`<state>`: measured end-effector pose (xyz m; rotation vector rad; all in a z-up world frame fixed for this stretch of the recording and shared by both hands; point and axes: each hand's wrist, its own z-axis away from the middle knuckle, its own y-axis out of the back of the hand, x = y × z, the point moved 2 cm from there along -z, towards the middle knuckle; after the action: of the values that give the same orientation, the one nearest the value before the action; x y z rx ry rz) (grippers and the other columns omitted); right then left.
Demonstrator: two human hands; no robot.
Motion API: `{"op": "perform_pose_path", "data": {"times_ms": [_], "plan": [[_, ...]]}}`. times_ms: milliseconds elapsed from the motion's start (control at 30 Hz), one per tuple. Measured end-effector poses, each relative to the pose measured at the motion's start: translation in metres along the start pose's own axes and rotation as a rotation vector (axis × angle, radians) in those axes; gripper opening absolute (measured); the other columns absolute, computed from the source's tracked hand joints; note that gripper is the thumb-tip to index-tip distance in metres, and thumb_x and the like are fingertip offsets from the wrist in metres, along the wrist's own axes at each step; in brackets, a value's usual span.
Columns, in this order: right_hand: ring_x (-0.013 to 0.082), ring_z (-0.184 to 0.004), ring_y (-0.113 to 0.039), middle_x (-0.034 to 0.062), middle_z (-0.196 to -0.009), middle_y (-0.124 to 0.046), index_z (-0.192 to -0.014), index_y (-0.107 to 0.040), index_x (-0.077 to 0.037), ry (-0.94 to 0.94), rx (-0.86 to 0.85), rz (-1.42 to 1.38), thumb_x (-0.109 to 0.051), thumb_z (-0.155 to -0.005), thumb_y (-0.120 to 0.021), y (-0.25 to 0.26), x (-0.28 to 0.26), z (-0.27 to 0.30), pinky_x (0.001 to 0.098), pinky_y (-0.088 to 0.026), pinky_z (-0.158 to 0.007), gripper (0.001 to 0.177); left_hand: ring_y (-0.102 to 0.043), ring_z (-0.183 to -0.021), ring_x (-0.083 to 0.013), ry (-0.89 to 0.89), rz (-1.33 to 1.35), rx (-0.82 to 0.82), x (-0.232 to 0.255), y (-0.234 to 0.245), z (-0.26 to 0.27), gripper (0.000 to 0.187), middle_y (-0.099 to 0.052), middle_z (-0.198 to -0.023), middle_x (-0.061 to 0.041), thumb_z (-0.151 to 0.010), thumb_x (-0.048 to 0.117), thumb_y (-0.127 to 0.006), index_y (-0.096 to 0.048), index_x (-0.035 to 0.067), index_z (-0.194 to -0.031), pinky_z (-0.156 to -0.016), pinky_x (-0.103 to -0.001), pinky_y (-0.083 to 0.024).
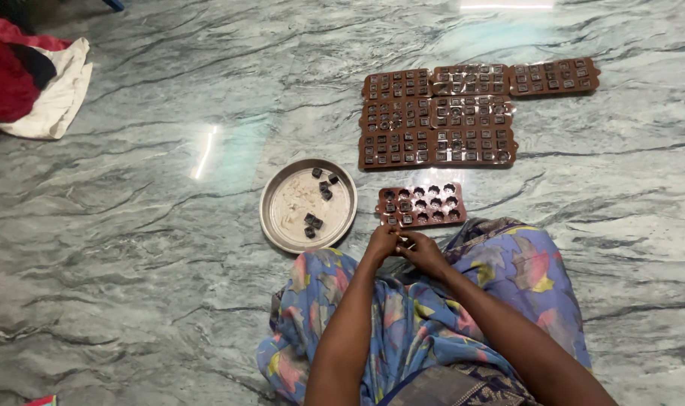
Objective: The person sits on the floor and repeatedly picks up small black dice from a metal plate, then places them one by one into the cavities of a brown plastic mold. The person continues filling the mold cavities until the clip ends.
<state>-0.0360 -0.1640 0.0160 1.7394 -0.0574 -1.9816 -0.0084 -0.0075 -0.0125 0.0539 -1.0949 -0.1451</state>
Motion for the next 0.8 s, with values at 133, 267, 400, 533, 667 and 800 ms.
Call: {"op": "perform_pose_path", "data": {"times_ms": [133, 267, 400, 533, 667, 800], "plan": [[0.0172, -0.09, -0.077, 0.0095, -0.107, -0.08, -0.122, -0.072, -0.005, 0.028, -0.007, -0.019, -0.012, -0.086, -0.08, -0.002, 0.01, -0.004, 0.0331, -0.063, -0.078, 0.038, -0.069, -0.065, -0.0224, 0.001, 0.06, 0.019, -0.004, -0.005, 0.001, 0.016, -0.068, -0.088, -0.012, -0.098, 0.008, -0.059, -0.065, -0.005, -0.104, -0.051, -0.035, -0.058], [0.0177, -0.089, -0.073, 0.0111, -0.105, -0.075, -0.123, -0.07, -0.001, 0.018, -0.008, -0.42, -0.003, -0.084, -0.075, 0.004, 0.017, -0.014, 0.0327, -0.061, -0.076, 0.04, -0.068, -0.063, -0.0224, 0.025, 0.131, -0.045, -0.002, -0.006, -0.001, 0.017, -0.068, -0.088, -0.014, -0.099, 0.009, -0.058, -0.067, -0.003, -0.107, -0.05, -0.034, -0.058], [0.0179, -0.076, -0.068, 0.0103, -0.093, -0.07, -0.119, -0.07, -0.001, -0.219, 0.111, -0.491, -0.002, -0.089, -0.071, 0.022, 0.029, -0.016, 0.0315, -0.056, -0.063, 0.03, -0.07, -0.065, -0.0199, 0.047, 0.114, -0.099, 0.003, -0.006, 0.004, 0.017, -0.068, -0.093, -0.015, -0.097, 0.008, -0.062, -0.066, -0.004, -0.109, -0.05, -0.034, -0.059], [0.0202, -0.073, -0.069, 0.0077, -0.092, -0.072, -0.114, -0.069, -0.002, -0.273, 0.123, -0.732, -0.005, -0.092, -0.066, 0.024, 0.031, -0.02, 0.0326, -0.057, -0.061, 0.023, -0.074, -0.074, -0.0291, -0.007, -0.304, -0.102, 0.007, -0.002, 0.014, 0.03, -0.075, -0.097, -0.024, -0.093, 0.014, -0.069, -0.065, 0.0, -0.119, -0.063, -0.042, -0.061], [0.0203, -0.072, -0.069, 0.0075, -0.091, -0.072, -0.116, -0.067, -0.003, -0.277, 0.178, -0.751, -0.005, -0.092, -0.066, 0.029, 0.036, -0.028, 0.0327, -0.056, -0.061, 0.024, -0.067, -0.108, -0.0402, -0.226, -0.788, -0.093, 0.008, -0.001, 0.015, 0.035, -0.071, -0.114, -0.026, -0.087, 0.019, -0.075, -0.07, 0.0, -0.117, -0.09, -0.048, -0.053], [0.0177, -0.076, -0.066, 0.0065, -0.092, -0.07, -0.116, -0.069, -0.002, -0.174, 0.232, -0.636, 0.0, -0.085, -0.071, 0.039, 0.037, -0.037, 0.0315, -0.056, -0.065, 0.031, -0.066, -0.115, -0.0404, -0.184, -0.826, -0.151, 0.002, 0.001, 0.011, 0.039, -0.069, -0.119, -0.027, -0.087, 0.02, -0.074, -0.069, 0.001, -0.121, -0.097, -0.047, -0.052]]}}
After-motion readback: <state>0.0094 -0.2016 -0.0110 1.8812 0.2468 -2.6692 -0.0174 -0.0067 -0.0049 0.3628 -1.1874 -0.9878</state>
